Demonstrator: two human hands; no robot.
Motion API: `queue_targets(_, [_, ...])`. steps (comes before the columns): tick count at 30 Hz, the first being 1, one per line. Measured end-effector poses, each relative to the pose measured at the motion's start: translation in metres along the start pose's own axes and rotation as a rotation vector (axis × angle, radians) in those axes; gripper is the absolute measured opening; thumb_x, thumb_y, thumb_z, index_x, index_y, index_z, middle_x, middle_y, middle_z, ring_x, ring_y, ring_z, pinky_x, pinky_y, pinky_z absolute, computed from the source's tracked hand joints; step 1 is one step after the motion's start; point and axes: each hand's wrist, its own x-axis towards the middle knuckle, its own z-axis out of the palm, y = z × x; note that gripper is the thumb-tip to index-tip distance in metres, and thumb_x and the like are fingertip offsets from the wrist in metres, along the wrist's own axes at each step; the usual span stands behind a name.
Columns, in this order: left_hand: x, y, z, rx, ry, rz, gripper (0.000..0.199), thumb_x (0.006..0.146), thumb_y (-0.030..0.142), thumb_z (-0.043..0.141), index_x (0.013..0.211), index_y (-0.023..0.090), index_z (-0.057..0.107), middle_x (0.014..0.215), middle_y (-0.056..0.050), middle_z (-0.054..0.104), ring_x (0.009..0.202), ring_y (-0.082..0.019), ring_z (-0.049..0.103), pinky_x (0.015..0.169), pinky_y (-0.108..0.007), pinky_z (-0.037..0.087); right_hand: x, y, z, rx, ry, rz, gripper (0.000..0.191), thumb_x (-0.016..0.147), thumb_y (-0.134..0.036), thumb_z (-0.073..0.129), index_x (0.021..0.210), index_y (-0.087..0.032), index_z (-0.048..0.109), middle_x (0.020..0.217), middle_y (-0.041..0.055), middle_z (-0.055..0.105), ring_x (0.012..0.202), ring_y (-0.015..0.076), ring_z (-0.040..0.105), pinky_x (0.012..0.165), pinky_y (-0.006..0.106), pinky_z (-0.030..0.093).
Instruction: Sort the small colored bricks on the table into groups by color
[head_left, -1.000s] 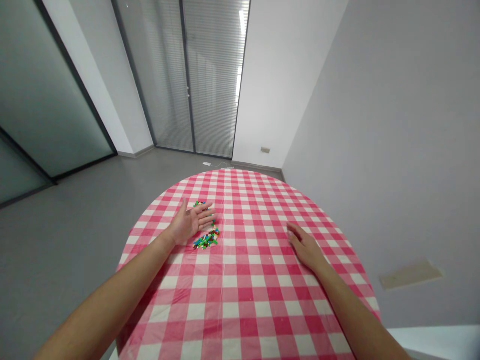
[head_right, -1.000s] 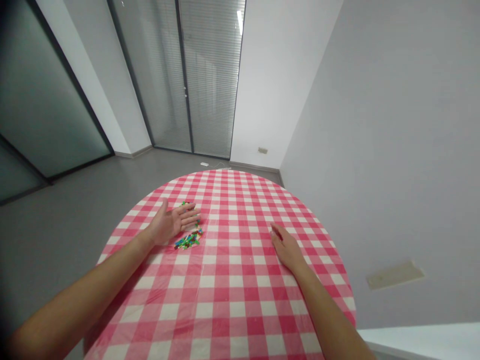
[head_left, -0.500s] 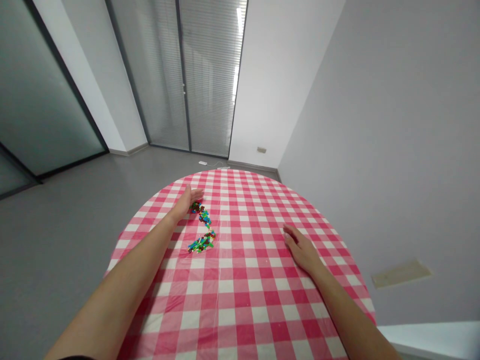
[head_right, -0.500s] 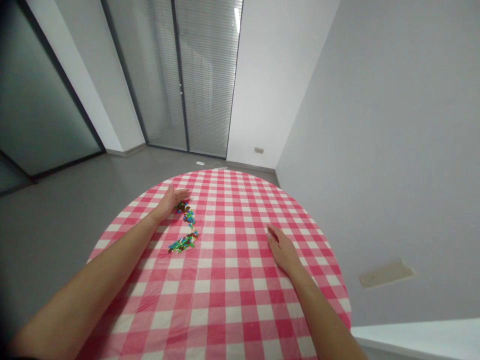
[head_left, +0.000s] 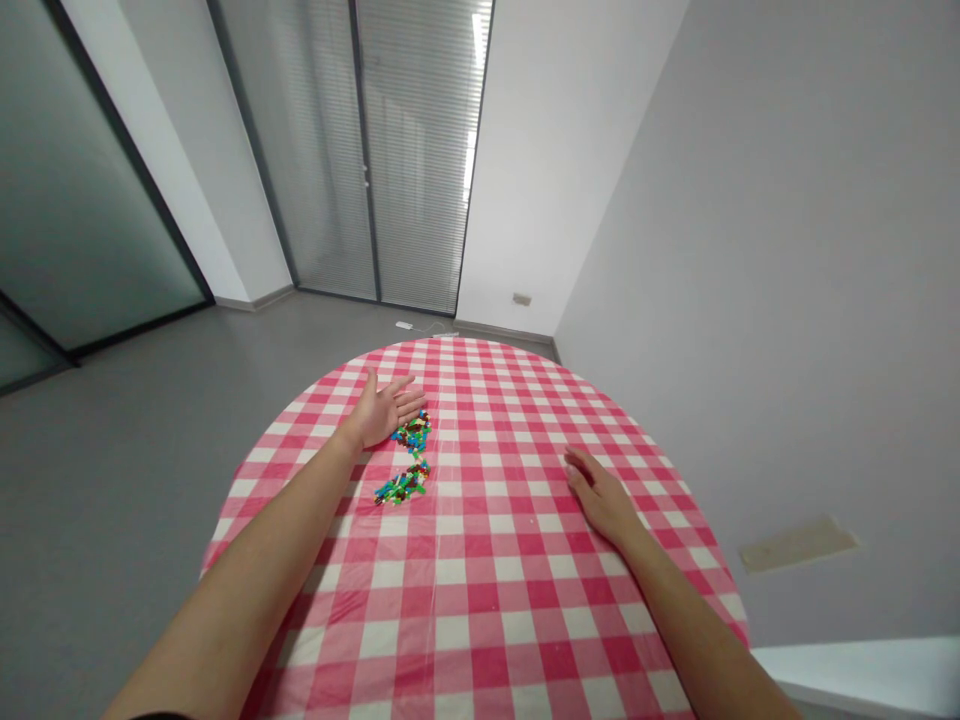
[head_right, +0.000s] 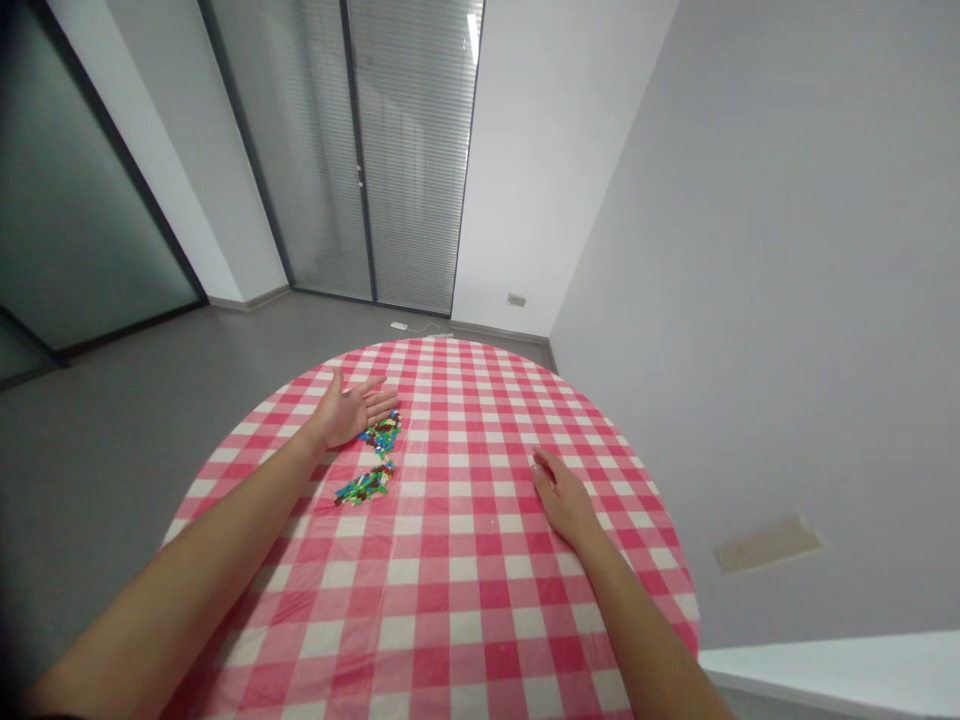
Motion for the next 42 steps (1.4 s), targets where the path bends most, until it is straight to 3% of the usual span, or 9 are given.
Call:
queue_targets(13, [-0.033, -0.020, 0.033, -0.077, -0.180, -0.143, 0.090, 0.086, 0.077, 0.016, 0.149, 0.014, 0.029, 0.138, -0.023, 0.051, 0.130, -0.034, 0.047, 0.111, -0.048, 0.026, 0.000, -0.003, -0.002, 0.002, -0.025, 0.028, 0.050, 0.093, -0.044, 0.043, 0.136, -0.020, 0.048, 0.131, 0.0124, 0.059, 0.120, 0.0255, 0.056, 0.102, 0.046, 0.044])
queue_targets(24, [-0.051, -0.036, 0.052, -0.174, -0.202, -0.218, 0.093, 0.085, 0.078, 0.017, 0.148, 0.011, 0.029, 0.138, -0.024, 0.050, 0.130, -0.035, 0.046, 0.113, -0.047, 0.021, -0.001, -0.005, -0.002, -0.007, -0.007, 0.021, 0.049, 0.093, -0.044, 0.043, 0.135, -0.019, 0.049, 0.128, 0.0132, 0.061, 0.118, 0.0260, 0.058, 0.100, 0.046, 0.045])
queue_targets(31, [-0.054, -0.038, 0.053, -0.176, -0.275, -0.245, 0.090, 0.085, 0.078, 0.017, 0.144, 0.012, 0.037, 0.137, -0.024, 0.052, 0.131, -0.035, 0.045, 0.112, -0.049, 0.023, -0.002, -0.005, -0.002, -0.005, -0.001, 0.003, 0.047, 0.093, -0.043, 0.044, 0.135, -0.022, 0.050, 0.129, 0.0126, 0.061, 0.118, 0.0270, 0.058, 0.100, 0.048, 0.046])
queue_targets(35, [-0.040, -0.016, 0.042, -0.135, -0.163, -0.094, 0.093, 0.084, 0.080, 0.013, 0.136, 0.011, 0.049, 0.137, -0.023, 0.052, 0.132, -0.034, 0.044, 0.109, -0.047, 0.031, -0.002, -0.006, -0.002, -0.027, -0.014, 0.006, 0.049, 0.093, -0.043, 0.044, 0.135, -0.020, 0.049, 0.129, 0.0127, 0.061, 0.118, 0.0271, 0.058, 0.100, 0.047, 0.046])
queue_targets(38, [-0.020, 0.003, 0.030, -0.043, 0.005, 0.041, 0.092, 0.086, 0.077, 0.009, 0.131, 0.011, 0.054, 0.135, -0.022, 0.054, 0.129, -0.033, 0.048, 0.103, -0.045, 0.040, -0.001, -0.005, -0.002, -0.031, -0.020, 0.013, 0.050, 0.093, -0.044, 0.043, 0.137, -0.020, 0.048, 0.130, 0.0121, 0.060, 0.119, 0.0262, 0.057, 0.100, 0.046, 0.046])
queue_targets(42, [0.010, 0.011, 0.018, 0.072, 0.170, 0.083, 0.091, 0.088, 0.074, 0.009, 0.132, 0.006, 0.053, 0.133, -0.024, 0.055, 0.123, -0.031, 0.054, 0.104, -0.042, 0.041, -0.001, -0.002, -0.001, -0.035, -0.017, 0.001, 0.050, 0.093, -0.044, 0.043, 0.137, -0.020, 0.048, 0.129, 0.0122, 0.060, 0.119, 0.0260, 0.057, 0.101, 0.046, 0.045])
